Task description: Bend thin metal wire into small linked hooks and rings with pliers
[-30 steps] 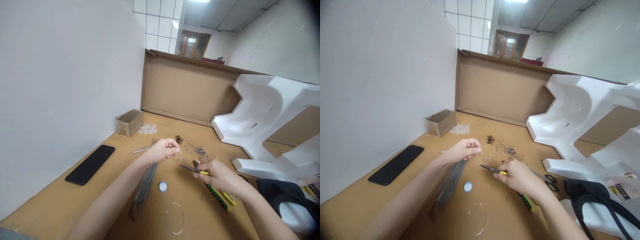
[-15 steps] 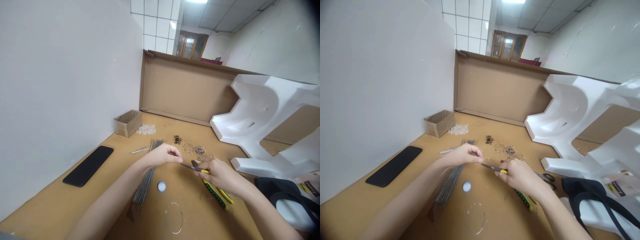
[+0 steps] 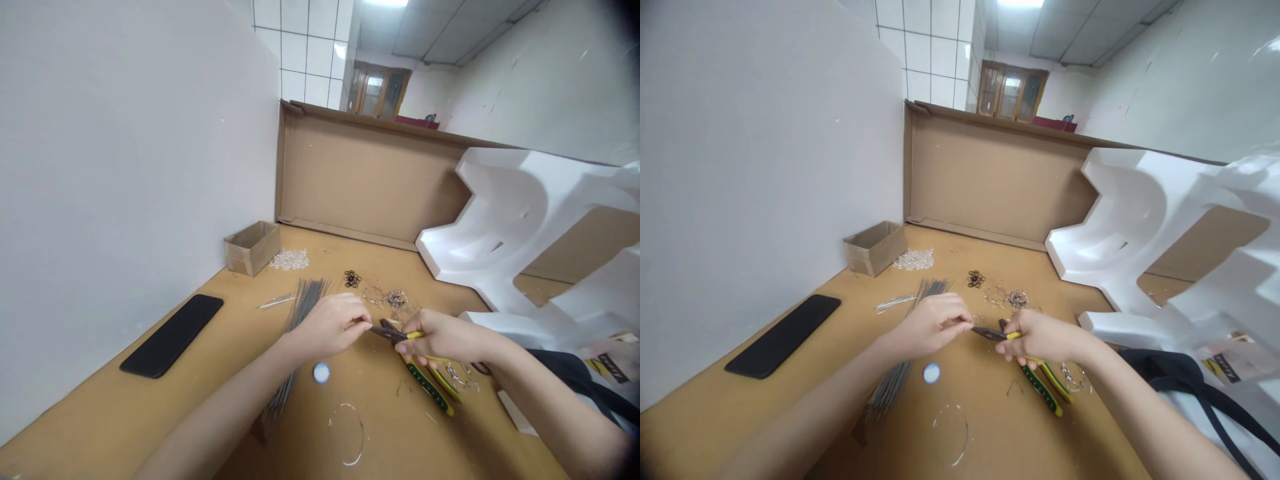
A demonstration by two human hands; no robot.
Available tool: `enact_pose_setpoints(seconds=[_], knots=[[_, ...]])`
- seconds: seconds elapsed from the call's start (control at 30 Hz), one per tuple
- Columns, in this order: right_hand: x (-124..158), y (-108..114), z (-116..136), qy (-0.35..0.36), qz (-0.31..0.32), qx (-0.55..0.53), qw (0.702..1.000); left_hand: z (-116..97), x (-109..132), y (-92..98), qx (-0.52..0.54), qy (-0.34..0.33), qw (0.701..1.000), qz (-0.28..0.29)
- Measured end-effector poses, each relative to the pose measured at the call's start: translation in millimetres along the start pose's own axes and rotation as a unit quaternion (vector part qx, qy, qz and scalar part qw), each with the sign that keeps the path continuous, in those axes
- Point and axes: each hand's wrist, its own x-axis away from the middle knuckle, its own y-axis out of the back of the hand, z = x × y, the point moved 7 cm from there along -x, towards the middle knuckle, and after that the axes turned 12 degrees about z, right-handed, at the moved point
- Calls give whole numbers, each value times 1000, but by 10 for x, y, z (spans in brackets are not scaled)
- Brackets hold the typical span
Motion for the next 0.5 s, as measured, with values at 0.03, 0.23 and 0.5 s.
enact_pose_setpoints(seconds=[0.03,0.23,0.5], knots=[[-7,-8,-14,0,19,-20,1000,52,-4,-23,37,19,999,5],[-76,-55,-106,2,77,-78,994,290,5,-153,257,108,960,24],[12,-29,80,51,-42,87,994,423,-48,-147,458,98,884,12]])
